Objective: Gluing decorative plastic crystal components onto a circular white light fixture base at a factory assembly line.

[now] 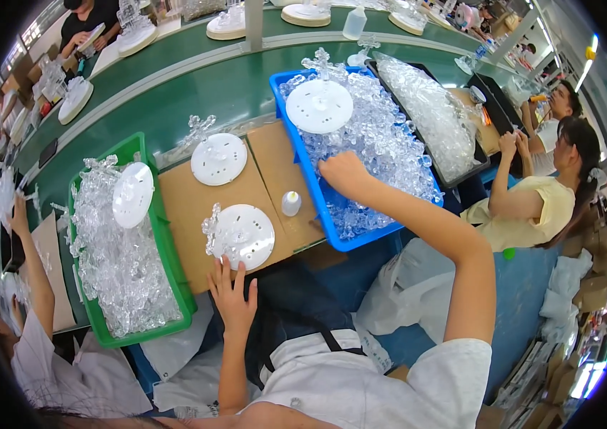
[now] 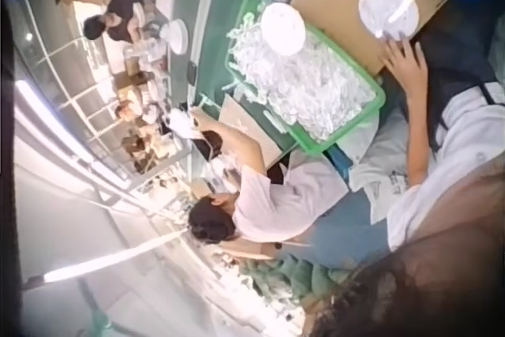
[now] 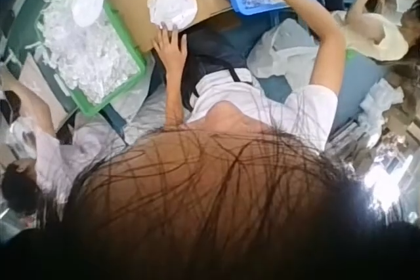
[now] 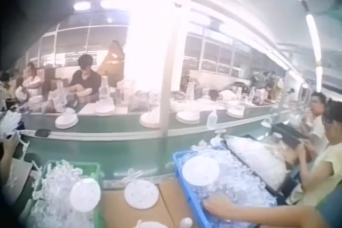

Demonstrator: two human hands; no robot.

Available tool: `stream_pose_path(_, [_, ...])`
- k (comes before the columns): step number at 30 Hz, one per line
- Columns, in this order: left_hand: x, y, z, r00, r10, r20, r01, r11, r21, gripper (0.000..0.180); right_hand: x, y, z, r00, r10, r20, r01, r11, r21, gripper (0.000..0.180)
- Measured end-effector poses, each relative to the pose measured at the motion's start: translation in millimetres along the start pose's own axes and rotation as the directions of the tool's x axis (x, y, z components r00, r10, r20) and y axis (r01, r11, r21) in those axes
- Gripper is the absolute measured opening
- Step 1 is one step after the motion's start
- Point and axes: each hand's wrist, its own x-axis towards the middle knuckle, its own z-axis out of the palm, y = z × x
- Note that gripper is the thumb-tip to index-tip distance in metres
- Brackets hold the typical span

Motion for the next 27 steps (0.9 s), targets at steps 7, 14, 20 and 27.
stream_pose_path(7, [2,-2,3,1.0,0.008,-0.026,-0.008,1.0,0.015,0.043,7,-16,-18,0.969,0.209,-0.131,-0.19,0.971,0.143,0.039])
stream_pose_path(14, [1,-3,6,1.0,-0.01,-0.017,0.01,1.0,-0.002,0.044,-3,-21,-28,0.989,0.137,0.047,-0.144,0.958,0.247,0.045])
stream_pose_path(20, [0,-2,3,1.0,-0.008,-0.001,0.008,1.0,-0.014,0.044,-15,-2,-20,0.981,0.195,0.018,-0.184,0.883,0.432,0.04])
stream_pose_path(27, [-1,-2,4,1.0,-0.018,-0.024,0.018,1.0,-0.001,0.044,-38,8,-65,0.906,0.345,0.244,-0.363,0.339,0.868,0.039])
